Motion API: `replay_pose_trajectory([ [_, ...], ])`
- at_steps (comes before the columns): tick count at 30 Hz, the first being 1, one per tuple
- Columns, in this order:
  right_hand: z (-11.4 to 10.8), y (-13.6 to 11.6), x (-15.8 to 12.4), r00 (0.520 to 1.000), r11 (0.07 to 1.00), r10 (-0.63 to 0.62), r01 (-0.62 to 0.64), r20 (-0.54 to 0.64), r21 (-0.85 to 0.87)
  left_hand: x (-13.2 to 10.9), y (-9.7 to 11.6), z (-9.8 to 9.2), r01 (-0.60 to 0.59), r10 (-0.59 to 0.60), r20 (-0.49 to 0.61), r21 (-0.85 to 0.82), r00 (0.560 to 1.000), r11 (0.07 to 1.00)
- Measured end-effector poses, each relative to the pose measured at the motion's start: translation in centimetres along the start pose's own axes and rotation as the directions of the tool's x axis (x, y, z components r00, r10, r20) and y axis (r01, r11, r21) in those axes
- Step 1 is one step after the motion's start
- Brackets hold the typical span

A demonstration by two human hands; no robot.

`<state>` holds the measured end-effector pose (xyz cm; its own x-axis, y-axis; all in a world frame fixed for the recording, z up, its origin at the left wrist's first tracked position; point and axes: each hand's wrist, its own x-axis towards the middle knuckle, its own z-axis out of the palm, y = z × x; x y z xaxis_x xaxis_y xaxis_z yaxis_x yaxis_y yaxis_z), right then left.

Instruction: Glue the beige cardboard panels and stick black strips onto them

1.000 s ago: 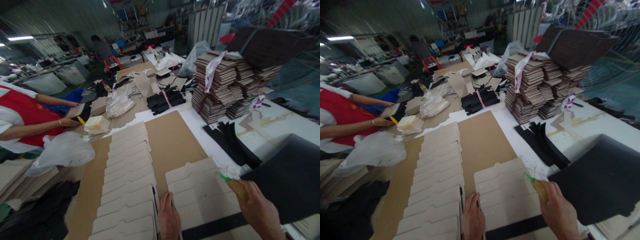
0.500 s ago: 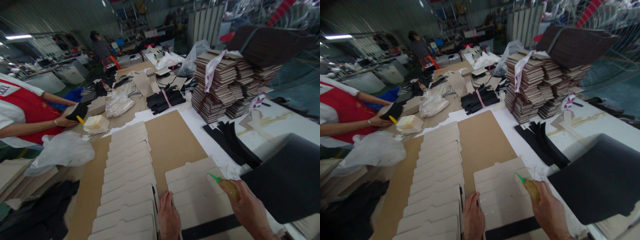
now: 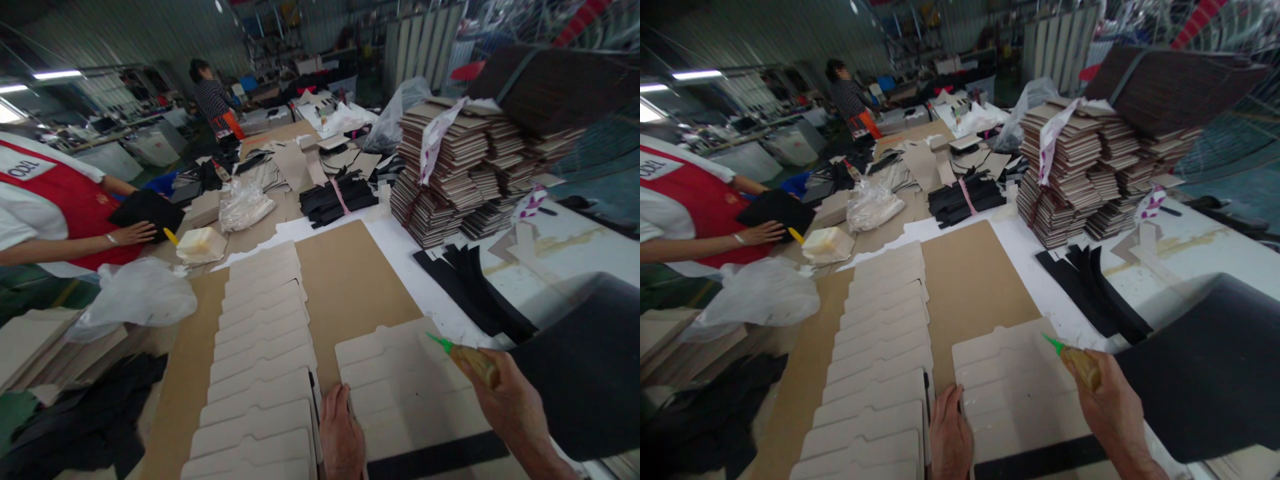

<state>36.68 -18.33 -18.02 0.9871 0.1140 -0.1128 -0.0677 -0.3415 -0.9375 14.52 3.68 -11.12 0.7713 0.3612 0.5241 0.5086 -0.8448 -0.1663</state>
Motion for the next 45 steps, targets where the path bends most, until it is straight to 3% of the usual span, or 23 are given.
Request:
replay_pose_trajectory([
  [6, 0.6, -0.3, 3.0, 0.995, 0.991, -0.095, 0.093, -0.02, -0.099, 0.3, 0.2, -0.1, 0.007, -0.007, -0.011, -0.008, 1.0, 1.0],
  [11, 1.5, -0.4, 2.6, 0.975, 0.955, -0.216, 0.202, -0.042, -0.216, 0.5, 0.4, -0.3, -0.009, 0.009, -0.029, -0.017, 1.0, 1.0],
  [16, 1.6, -0.9, 2.1, 0.94, 0.918, -0.34, 0.334, 0.009, -0.214, 0.3, 0.2, -0.3, -0.042, 0.042, -0.037, 0.008, 0.998, 0.999],
  [21, 1.4, -0.9, 2.3, 0.934, 0.907, -0.351, 0.32, -0.069, -0.275, 0.5, 0.4, -0.5, -0.028, 0.028, -0.028, 0.006, 0.999, 1.0],
  [27, 2.8, -1.7, 0.7, 0.897, 0.881, -0.438, 0.44, 0.051, -0.172, 0.6, 0.7, -0.6, -0.004, 0.004, -0.026, -0.014, 1.0, 1.0],
  [32, 2.9, -2.0, 0.4, 0.922, 0.904, -0.386, 0.384, 0.029, -0.187, 0.1, 0.6, -0.5, 0.034, -0.034, 0.011, -0.031, 0.999, 0.999],
  [35, 3.2, -2.3, 0.2, 0.925, 0.904, -0.373, 0.381, 0.078, -0.193, 0.0, 0.7, -0.5, 0.042, -0.041, 0.04, -0.015, 0.998, 0.999],
  [39, 4.0, -3.5, -0.8, 0.882, 0.881, -0.444, 0.462, 0.158, -0.103, 0.2, 0.8, -0.6, 0.045, -0.045, 0.025, -0.017, 0.999, 0.999],
  [45, 3.7, -3.7, -0.5, 0.879, 0.858, -0.468, 0.478, 0.093, -0.191, 0.1, 0.9, -0.4, 0.051, -0.051, -0.006, -0.025, 0.999, 0.998],
])
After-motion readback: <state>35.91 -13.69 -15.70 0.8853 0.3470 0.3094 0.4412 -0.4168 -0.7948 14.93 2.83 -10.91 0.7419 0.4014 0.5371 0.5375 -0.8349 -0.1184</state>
